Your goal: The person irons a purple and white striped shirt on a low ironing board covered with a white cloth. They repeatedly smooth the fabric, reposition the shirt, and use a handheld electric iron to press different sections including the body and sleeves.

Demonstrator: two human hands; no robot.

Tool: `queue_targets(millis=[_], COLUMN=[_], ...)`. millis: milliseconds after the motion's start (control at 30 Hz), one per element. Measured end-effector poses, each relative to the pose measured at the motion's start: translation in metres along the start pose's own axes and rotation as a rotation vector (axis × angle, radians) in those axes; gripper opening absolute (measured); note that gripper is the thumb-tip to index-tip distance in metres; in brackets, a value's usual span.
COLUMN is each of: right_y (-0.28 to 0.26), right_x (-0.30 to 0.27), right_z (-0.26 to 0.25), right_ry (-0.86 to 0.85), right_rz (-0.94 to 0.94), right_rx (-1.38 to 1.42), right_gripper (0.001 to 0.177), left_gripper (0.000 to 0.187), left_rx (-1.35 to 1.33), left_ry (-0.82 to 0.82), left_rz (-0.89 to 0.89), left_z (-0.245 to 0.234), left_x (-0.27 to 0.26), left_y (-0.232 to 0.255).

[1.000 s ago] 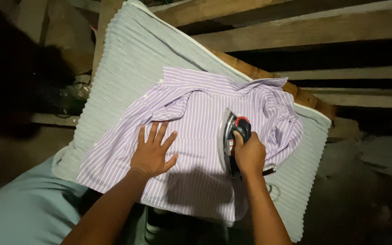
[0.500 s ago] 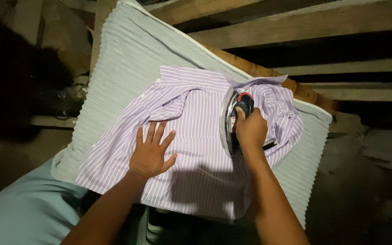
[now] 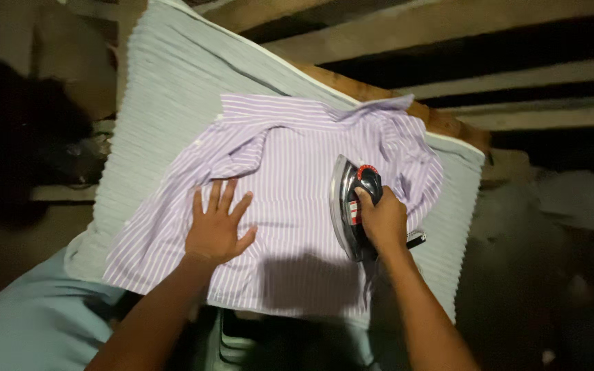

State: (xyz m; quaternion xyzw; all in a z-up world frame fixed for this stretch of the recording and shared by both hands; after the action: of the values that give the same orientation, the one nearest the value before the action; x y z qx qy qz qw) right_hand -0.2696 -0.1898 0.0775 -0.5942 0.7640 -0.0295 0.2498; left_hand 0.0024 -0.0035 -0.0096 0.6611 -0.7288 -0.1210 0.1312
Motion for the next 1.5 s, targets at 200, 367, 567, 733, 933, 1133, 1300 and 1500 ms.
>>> queue_targets(millis=[200,367,567,733,933,1133,1300,1500], right_y=[0.076,0.139,0.188,0.226,0.276,0.279,0.243,0.198], right_x=[0.010,0.022,0.028,0.048,0.090,0.083,0.069,0.086], right_z=[-0.035,-0.077,-0.077,-0.049,-0.059,-0.071,-0.075,-0.065], right_ry=[0.193,0.315,0.312,0.354,0.402,0.401,0.203,0.206], right_rz=[0.096,0.127,0.173,0.217,0.356,0.147,0.155,0.108], right_rx=[0.140,0.096,0.003,-0.031,-0.175,-0.078,0.123,0.104], right_gripper=[0.049,0.046,0.047,0.056,0.071,0.054,0.049,0.051], left_gripper=[0.075,0.076,0.077,0.076,0.076,0.074,0.075,0.075], left_rx=[0.008,0.008,0.040,0.031,0.007,0.011,0.021,0.029], left_ry=[0.004,0.000,-0.048,-0.013,0.029,0.055,0.005,-0.034], left_rz=[-0.001,-0.004,-0.023,-0.003,0.009,0.018,-0.004,-0.022], left_z=[-0.003,-0.001,0.000,0.000,-0.002,-0.002,-0.003,0.000], left_x=[0.000,0.001,0.002,0.000,0.001,-0.001,0.004,0.002], left_y=[0.002,0.003,0.003,0.002,0.003,0.003,0.004,0.004])
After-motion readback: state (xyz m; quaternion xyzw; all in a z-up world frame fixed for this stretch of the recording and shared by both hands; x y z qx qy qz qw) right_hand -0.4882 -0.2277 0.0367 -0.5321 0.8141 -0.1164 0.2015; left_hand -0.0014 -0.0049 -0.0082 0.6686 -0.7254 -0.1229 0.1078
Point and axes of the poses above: each hand's wrist, its own x-axis towards the middle knuckle, its own z-axis out of the palm, y = z × x, the point moved 1 cm from there along x, towards the middle knuckle, and after that the axes turned 13 degrees about z, right-handed, at the moved point
